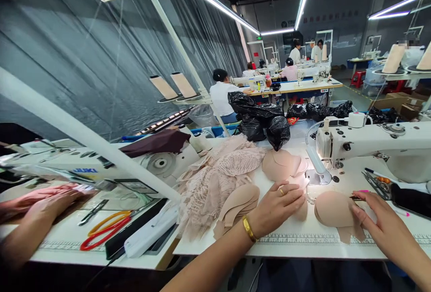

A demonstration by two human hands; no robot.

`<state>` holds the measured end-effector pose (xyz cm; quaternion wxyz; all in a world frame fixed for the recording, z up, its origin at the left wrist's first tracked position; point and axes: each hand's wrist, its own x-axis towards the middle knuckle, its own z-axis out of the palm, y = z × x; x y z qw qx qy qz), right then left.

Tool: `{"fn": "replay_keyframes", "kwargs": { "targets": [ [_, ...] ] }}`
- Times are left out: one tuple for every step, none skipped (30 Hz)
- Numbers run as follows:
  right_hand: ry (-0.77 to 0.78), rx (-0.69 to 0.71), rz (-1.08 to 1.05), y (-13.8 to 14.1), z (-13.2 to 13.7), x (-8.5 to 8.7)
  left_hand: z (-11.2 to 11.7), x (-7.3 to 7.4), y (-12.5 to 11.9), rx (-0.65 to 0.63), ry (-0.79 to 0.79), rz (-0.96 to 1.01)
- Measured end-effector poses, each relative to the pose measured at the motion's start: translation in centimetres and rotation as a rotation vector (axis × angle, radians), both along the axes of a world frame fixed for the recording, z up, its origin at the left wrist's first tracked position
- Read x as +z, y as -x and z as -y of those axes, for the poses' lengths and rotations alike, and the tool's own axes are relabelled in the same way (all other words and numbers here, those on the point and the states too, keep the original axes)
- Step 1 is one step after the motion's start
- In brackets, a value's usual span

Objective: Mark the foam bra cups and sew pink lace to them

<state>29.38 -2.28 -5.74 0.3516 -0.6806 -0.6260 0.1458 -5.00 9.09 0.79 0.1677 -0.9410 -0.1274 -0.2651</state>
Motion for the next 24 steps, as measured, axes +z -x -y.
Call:
{"fn": "replay_keyframes", "kwargs": {
  "targets": [
    [-0.05,0.029,0.057,0.4,0.2,0.3,0.3,0.4,0.6,-0.001,0.008,0.07],
    [-0.092,0.076,0.102,0.8,0.3,0.6,0.6,0.9,1.7,0.016,0.012,0.144],
    [-0.127,0.128,0.14,1.3,0.3,0.6,1.1,1.4,3.1,0.058,0.0,0.214],
    [-0.143,0.178,0.178,1.9,0.2,0.6,1.5,1.8,4.7,0.123,-0.036,0.273],
    [-0.149,0.221,0.214,2.5,0.1,0.4,1.9,2.0,6.4,0.203,-0.093,0.324],
    [-0.149,0.255,0.245,3.2,-0.1,0.1,2.2,1.9,8.2,0.281,-0.172,0.348],
    [-0.155,0.274,0.268,3.8,-0.3,-0.3,2.4,1.7,9.8,0.382,-0.246,0.351],
    [-0.167,0.279,0.284,4.3,-0.5,-0.7,2.5,1.2,11.3,0.476,-0.282,0.328],
    [-0.186,0.276,0.292,4.8,-0.7,-1.1,2.6,0.8,12.6,0.544,-0.268,0.277],
    [-0.203,0.272,0.297,5.2,-0.9,-1.4,2.8,0.3,13.5,0.591,-0.223,0.222],
    [-0.217,0.268,0.301,5.5,-0.9,-1.6,2.9,0.0,14.1,0.618,-0.159,0.174],
    [-0.225,0.269,0.306,5.6,-1.0,-1.6,3.2,-0.2,14.3,0.633,-0.096,0.142],
    [-0.231,0.27,0.311,5.6,-1.0,-1.6,3.5,-0.2,14.1,0.639,-0.05,0.135],
    [-0.237,0.269,0.316,5.6,-1.0,-1.3,3.9,0.0,13.7,0.642,-0.021,0.153],
    [-0.246,0.267,0.318,5.5,-1.0,-1.0,4.2,0.3,12.8,0.638,0.002,0.184],
    [-0.259,0.263,0.315,5.4,-1.1,-0.6,4.4,0.6,11.7,0.615,0.027,0.209],
    [-0.275,0.257,0.303,5.4,-1.3,-0.1,4.5,0.8,10.3,0.572,0.061,0.22],
    [-0.29,0.254,0.284,5.4,-1.6,0.4,4.4,0.9,8.7,0.521,0.11,0.209],
    [-0.305,0.263,0.264,5.6,-2.0,0.8,4.1,0.8,7.1,0.465,0.159,0.167],
    [-0.319,0.282,0.248,5.8,-2.4,1.3,3.5,0.5,5.4,0.44,0.218,0.104],
    [-0.332,0.307,0.238,6.2,-2.9,1.6,2.8,0.1,3.8,0.426,0.278,0.028],
    [-0.342,0.333,0.235,6.6,-3.4,1.9,1.9,-0.4,2.4,0.424,0.342,-0.037],
    [-0.352,0.358,0.24,7.1,-3.9,2.2,1.1,-0.8,1.2,0.428,0.401,-0.081],
    [-0.365,0.379,0.249,7.5,-4.3,2.4,0.4,-1.2,0.4,0.425,0.438,-0.105]
  ]
}}
